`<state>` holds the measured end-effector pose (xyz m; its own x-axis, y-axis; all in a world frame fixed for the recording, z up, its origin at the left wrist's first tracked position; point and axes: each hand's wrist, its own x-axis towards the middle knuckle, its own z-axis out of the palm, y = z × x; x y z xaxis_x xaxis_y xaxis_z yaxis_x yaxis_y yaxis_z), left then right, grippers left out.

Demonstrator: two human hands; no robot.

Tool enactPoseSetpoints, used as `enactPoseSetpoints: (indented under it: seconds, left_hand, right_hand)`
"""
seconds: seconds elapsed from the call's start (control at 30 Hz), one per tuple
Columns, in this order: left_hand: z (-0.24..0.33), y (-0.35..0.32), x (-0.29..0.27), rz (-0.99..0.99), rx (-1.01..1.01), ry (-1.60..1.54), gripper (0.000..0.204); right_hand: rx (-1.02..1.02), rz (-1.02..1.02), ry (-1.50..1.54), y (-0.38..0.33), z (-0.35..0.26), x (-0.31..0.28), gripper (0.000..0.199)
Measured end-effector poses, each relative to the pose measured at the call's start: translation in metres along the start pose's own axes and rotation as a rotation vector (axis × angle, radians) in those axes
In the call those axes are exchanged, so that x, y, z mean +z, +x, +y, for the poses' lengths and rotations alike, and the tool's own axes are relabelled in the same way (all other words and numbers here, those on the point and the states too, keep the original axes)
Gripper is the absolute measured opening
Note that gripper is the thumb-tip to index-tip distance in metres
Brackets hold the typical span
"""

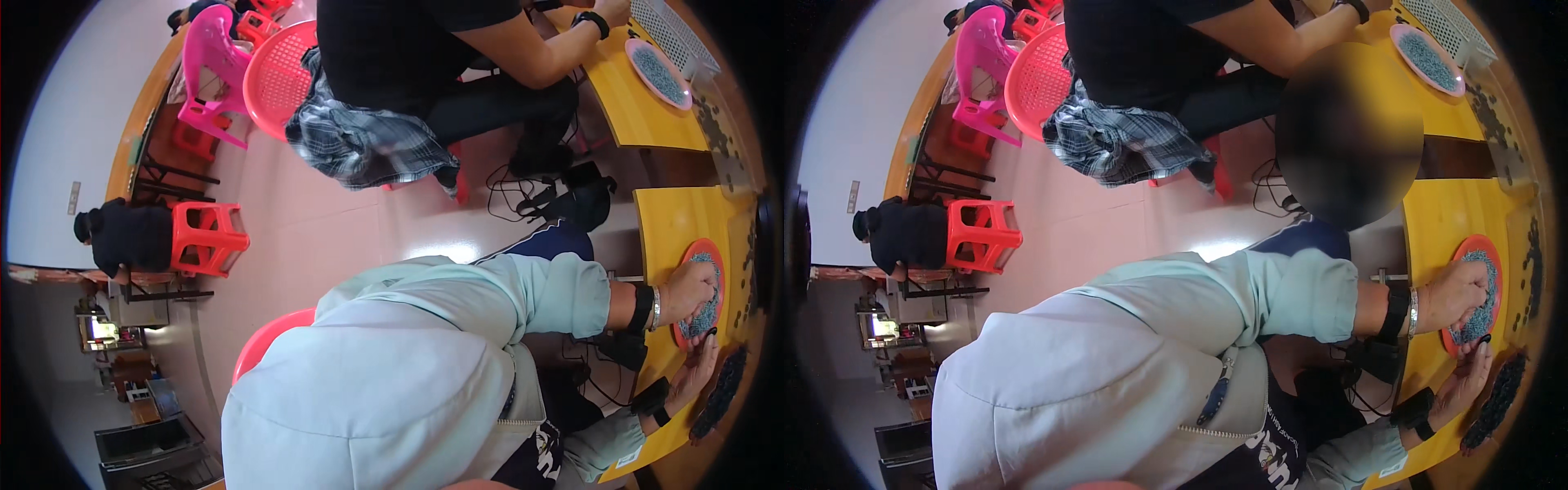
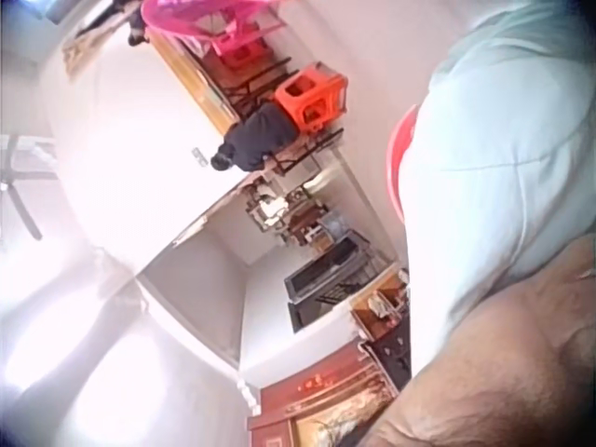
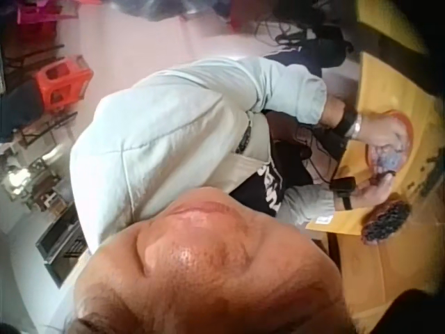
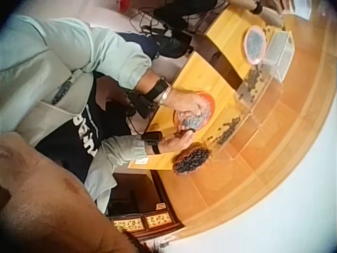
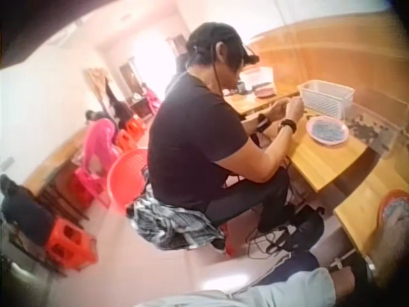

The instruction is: The person assembles small components by picking up metal pins and black plastic pieces from plates, inserting the pins into the plastic pieces by hand, and placing the assembled parts on the table.

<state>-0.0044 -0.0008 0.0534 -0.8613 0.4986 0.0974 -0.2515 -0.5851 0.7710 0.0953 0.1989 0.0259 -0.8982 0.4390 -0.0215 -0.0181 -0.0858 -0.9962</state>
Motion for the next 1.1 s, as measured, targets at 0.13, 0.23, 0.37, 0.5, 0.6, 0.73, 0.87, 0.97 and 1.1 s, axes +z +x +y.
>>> enactPoseSetpoints:
  seconds: [0.13,0.23,0.37,0.5,0.6,0.73,0.87,0.97,1.1]
  left_hand:
    - [-0.011,0.004,-0.003,0.023,-0.002,-0.035,0.006]
    - [-0.016,0.002,-0.006,0.015,0.000,0.005,0.007]
    - [-0.019,0.002,-0.004,-0.014,-0.034,0.020,0.007]
    - [-0.025,0.000,0.014,-0.049,-0.170,0.078,0.008]
    - [-0.077,0.022,-0.031,-0.255,0.568,0.895,0.013]
    - [-0.038,0.017,-0.027,-0.193,0.006,0.256,0.016]
    - [-0.035,0.033,-0.010,-0.231,-0.143,0.138,0.010]
    - [-0.040,0.035,0.006,-0.254,-0.183,0.098,0.009]
    - [-0.051,0.039,0.014,-0.284,-0.190,0.167,0.008]
  right_hand:
    - [-0.002,-0.067,-0.014,0.007,0.008,-0.003,0.024]
    - [0.003,-0.020,-0.022,0.002,0.013,0.006,0.024]
    - [0.008,-0.007,-0.031,-0.004,0.012,0.003,0.023]
    - [-0.061,0.223,-0.045,-0.022,0.005,-0.011,0.029]
    - [-0.039,0.181,-0.173,-0.023,-0.016,0.044,0.032]
    - [-0.153,0.210,-0.242,-0.027,-0.024,0.063,0.018]
    - [-0.181,0.232,-0.050,-0.023,-0.030,0.051,0.012]
    - [-0.168,0.242,0.008,-0.027,-0.027,0.041,0.012]
    - [-0.141,0.256,0.034,-0.022,-0.022,0.036,0.015]
